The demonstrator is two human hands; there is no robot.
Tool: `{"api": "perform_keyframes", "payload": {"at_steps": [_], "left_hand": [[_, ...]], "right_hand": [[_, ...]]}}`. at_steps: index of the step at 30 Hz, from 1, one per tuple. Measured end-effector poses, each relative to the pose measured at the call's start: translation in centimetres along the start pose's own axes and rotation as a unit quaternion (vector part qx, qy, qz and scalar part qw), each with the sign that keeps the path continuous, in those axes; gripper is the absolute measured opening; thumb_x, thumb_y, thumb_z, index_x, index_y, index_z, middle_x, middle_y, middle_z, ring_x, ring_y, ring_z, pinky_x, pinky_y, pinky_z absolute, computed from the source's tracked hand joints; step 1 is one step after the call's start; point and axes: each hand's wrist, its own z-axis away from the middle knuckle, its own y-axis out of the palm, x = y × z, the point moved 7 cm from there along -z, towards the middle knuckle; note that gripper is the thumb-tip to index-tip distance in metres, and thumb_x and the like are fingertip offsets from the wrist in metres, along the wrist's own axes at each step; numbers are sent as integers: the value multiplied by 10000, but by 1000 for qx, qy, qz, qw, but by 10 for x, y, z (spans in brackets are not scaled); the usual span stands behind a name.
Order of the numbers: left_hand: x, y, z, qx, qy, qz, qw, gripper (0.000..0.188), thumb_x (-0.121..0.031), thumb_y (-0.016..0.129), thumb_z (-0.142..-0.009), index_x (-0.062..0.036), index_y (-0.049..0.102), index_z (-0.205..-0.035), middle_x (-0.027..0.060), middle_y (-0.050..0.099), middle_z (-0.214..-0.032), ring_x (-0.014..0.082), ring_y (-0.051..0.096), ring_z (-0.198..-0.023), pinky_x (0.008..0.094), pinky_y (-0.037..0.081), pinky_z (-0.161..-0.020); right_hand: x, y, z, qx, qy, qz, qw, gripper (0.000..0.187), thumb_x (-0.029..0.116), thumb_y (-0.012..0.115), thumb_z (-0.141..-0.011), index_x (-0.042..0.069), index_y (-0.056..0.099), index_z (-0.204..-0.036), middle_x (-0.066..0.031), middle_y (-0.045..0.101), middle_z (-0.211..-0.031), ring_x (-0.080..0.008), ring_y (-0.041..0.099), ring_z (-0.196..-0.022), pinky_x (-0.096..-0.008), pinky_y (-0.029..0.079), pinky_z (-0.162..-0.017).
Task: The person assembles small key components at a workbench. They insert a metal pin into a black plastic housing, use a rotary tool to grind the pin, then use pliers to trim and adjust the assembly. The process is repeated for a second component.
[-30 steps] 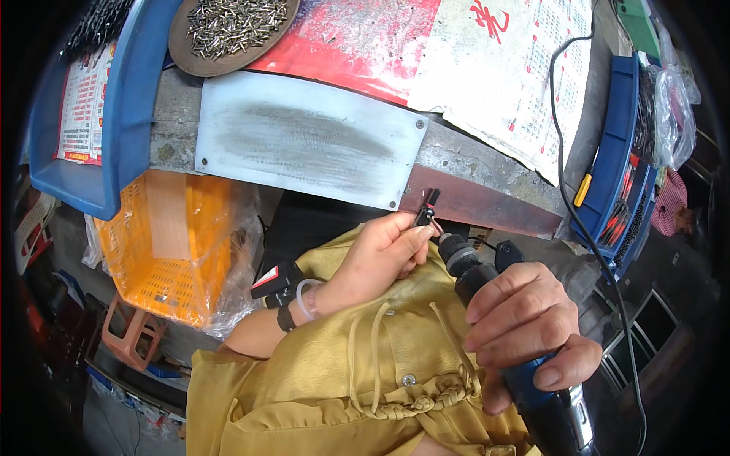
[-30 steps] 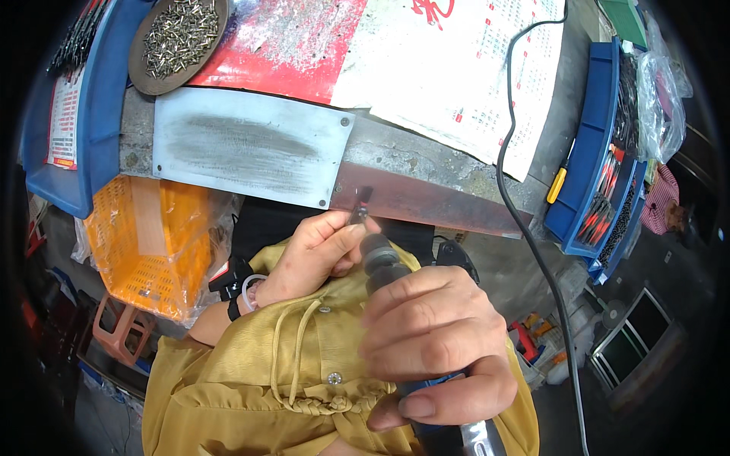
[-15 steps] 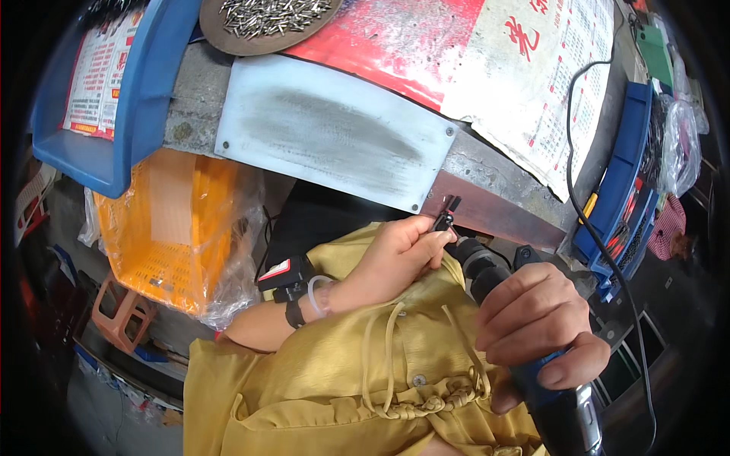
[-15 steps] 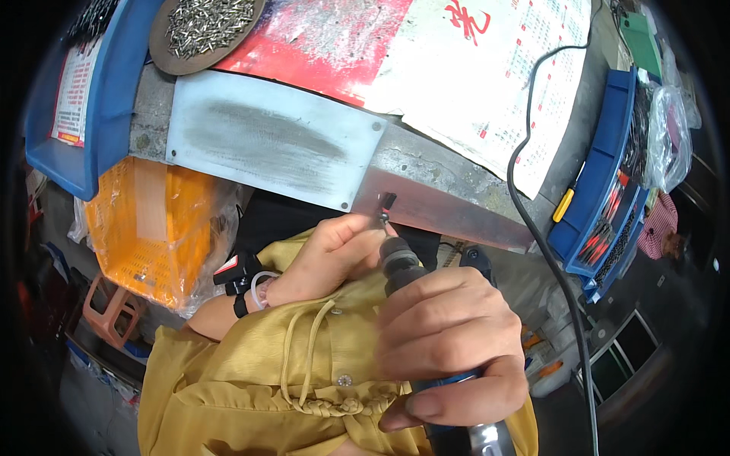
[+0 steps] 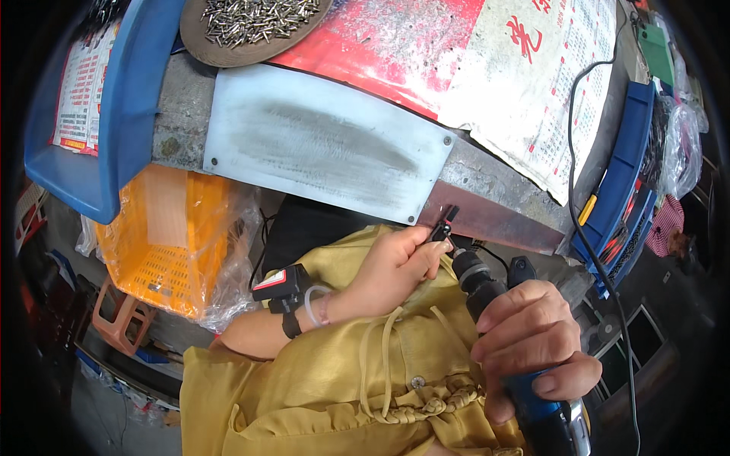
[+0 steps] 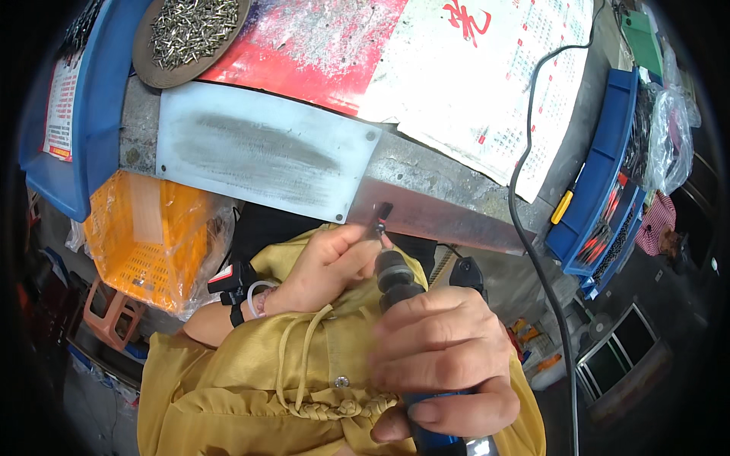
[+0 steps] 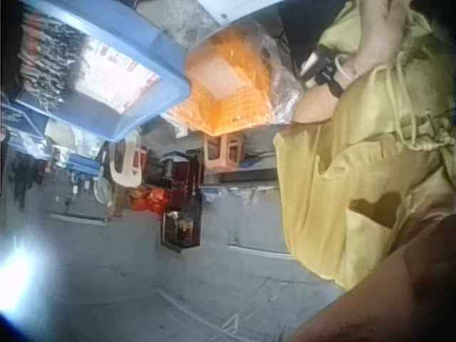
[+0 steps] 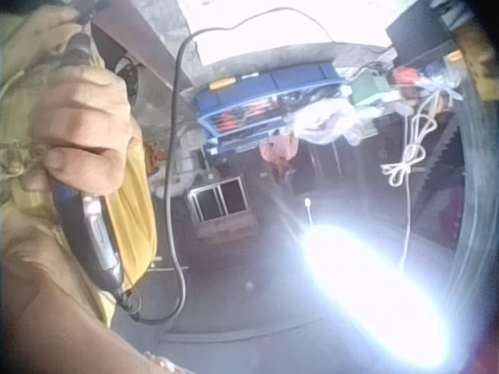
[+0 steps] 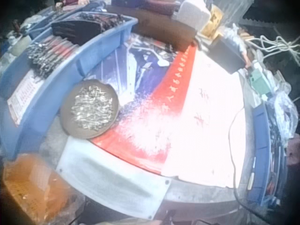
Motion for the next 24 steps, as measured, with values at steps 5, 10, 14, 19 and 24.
{"api": "perform_keyframes", "payload": {"at_steps": [5, 10, 14, 19, 24], "left_hand": [[-1, 0, 3, -1, -15, 7, 1000, 199, -168, 531, -1006, -20, 641, -1082, -66, 519, -710, 2, 421, -616, 171, 322, -542], [1, 0, 2, -16, -9, -12, 1000, 193, -156, 541, -1004, -12, 637, -1089, -60, 531, -737, 9, 438, -653, 171, 348, -575], [6, 0, 0, -14, 3, 28, 1000, 181, -144, 549, -1004, -7, 633, -1087, -58, 535, -767, 16, 444, -686, 171, 367, -607], [8, 0, 0, -32, 18, 24, 999, 147, -151, 556, -1004, -16, 604, -973, -59, 518, -734, 18, 430, -655, 185, 355, -577], [4, 3, -3, -63, 69, 48, 994, 271, -164, 571, -995, -43, 558, -753, -68, 479, -623, 8, 389, -557, 204, 317, -492]], "right_hand": [[-3, -1, -2, -22, -8, -34, 999, 408, 192, 817, -799, 102, 462, -980, -64, 660, -767, -182, 664, -608, -290, 541, -546], [-8, -3, -5, -14, 2, -37, 999, 397, 225, 802, -826, 109, 455, -982, -54, 664, -776, -165, 668, -612, -279, 539, -551], [-10, -6, -8, -53, -3, -80, 995, 359, 115, 818, -776, 56, 490, -910, -99, 641, -709, -207, 632, -562, -308, 500, -479], [-11, -3, -12, 26, 3, -64, 998, 400, 206, 811, -816, 97, 462, -979, -70, 667, -783, -185, 675, -628, -295, 543, -566], [-9, -3, -10, 42, 0, -65, 997, 429, 224, 806, -822, 92, 454, -1028, -71, 664, -787, -188, 667, -619, -297, 543, -563]]}}
